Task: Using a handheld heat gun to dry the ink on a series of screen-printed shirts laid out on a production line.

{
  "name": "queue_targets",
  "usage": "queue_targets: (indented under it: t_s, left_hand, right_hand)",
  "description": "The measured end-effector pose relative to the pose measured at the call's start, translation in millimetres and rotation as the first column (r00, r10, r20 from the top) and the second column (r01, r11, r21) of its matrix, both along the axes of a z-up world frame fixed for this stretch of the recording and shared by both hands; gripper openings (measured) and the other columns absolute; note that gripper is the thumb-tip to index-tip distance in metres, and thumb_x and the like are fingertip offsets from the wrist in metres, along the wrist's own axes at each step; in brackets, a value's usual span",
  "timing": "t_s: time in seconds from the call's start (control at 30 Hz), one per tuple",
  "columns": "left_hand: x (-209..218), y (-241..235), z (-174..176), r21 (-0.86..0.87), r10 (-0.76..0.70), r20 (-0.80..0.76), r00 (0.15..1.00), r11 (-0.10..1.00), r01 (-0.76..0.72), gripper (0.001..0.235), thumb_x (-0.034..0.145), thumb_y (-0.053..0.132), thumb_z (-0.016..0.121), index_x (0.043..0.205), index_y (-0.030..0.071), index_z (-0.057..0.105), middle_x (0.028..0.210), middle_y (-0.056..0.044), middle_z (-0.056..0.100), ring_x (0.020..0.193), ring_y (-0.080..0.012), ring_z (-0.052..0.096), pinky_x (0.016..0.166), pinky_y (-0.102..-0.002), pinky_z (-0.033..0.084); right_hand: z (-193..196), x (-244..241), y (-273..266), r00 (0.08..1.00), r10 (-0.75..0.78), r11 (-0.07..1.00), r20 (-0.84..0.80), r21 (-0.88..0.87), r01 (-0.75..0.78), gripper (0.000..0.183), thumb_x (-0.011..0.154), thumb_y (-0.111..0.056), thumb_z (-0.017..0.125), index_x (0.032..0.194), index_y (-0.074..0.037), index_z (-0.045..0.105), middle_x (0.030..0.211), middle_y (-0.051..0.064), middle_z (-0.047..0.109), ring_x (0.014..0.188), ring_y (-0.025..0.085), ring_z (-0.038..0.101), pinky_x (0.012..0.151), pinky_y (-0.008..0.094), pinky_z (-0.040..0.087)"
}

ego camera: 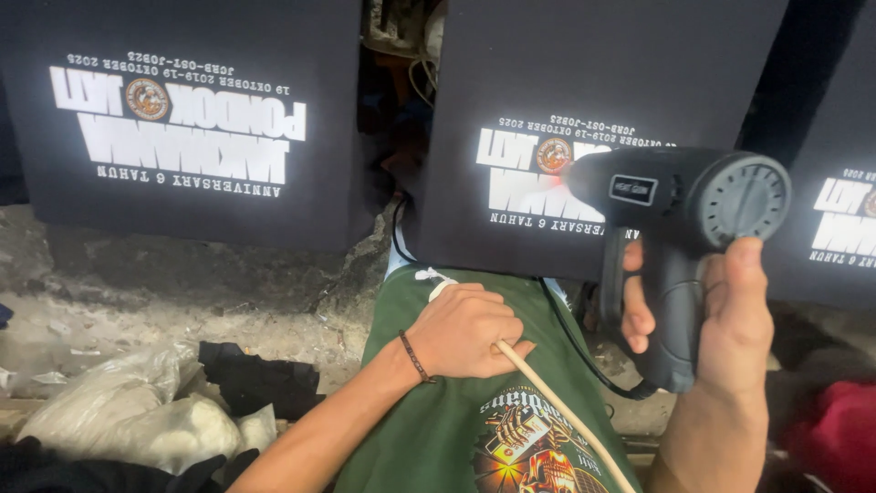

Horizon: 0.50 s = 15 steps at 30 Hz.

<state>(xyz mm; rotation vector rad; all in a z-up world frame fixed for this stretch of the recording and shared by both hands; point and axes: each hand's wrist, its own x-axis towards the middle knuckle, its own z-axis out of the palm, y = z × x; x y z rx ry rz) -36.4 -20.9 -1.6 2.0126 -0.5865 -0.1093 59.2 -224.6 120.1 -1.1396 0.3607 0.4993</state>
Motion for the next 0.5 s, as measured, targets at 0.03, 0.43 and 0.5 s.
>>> queue_targets:
  t_s: [0.03, 0.43, 0.5]
  left_hand:
    - [1, -1, -1, 0.000, -0.005, 0.005, 1.000, 1.000, 0.005, 0.051, 0.089, 0.026, 0.074, 0.056, 0.016, 0.036, 0.049, 0.004, 0.038, 0.049, -0.0186, 0.035, 0.051, -0.033, 0.035]
    - [2, -5, -3, 0.027, -0.028, -0.007, 1.000, 0.999, 0.029, 0.050, 0.087, 0.029, 0.076, 0.056, 0.018, 0.039, 0.050, 0.002, 0.034, 0.047, -0.0200, 0.037, 0.050, -0.033, 0.037]
    - [2, -5, -3, 0.025, -0.023, 0.000, 1.000, 0.999, 0.023, 0.050, 0.086, 0.029, 0.077, 0.056, 0.018, 0.040, 0.050, 0.002, 0.034, 0.047, -0.0203, 0.037, 0.050, -0.033, 0.036]
  right_hand:
    - [3, 0, 0, 1.000, -0.015, 0.997, -0.001, -0.070, 0.015, 0.067, 0.102, -0.057, 0.051, 0.125, 0.006, 0.053, 0.102, 0.017, 0.061, 0.047, 0.016, 0.048, 0.033, 0.027, 0.044]
    - [1, -8, -44, 0.996, -0.089, 0.967, 0.011, -0.237, 0.090, 0.075, 0.099, -0.069, 0.051, 0.104, 0.005, 0.060, 0.082, 0.013, 0.056, 0.042, 0.016, 0.044, 0.035, 0.027, 0.039]
    - [5, -6, -46, 0.991, -0.134, 0.958, 0.018, -0.254, 0.135, 0.072, 0.099, -0.066, 0.051, 0.107, 0.005, 0.060, 0.101, 0.013, 0.063, 0.046, 0.013, 0.047, 0.034, 0.026, 0.040]
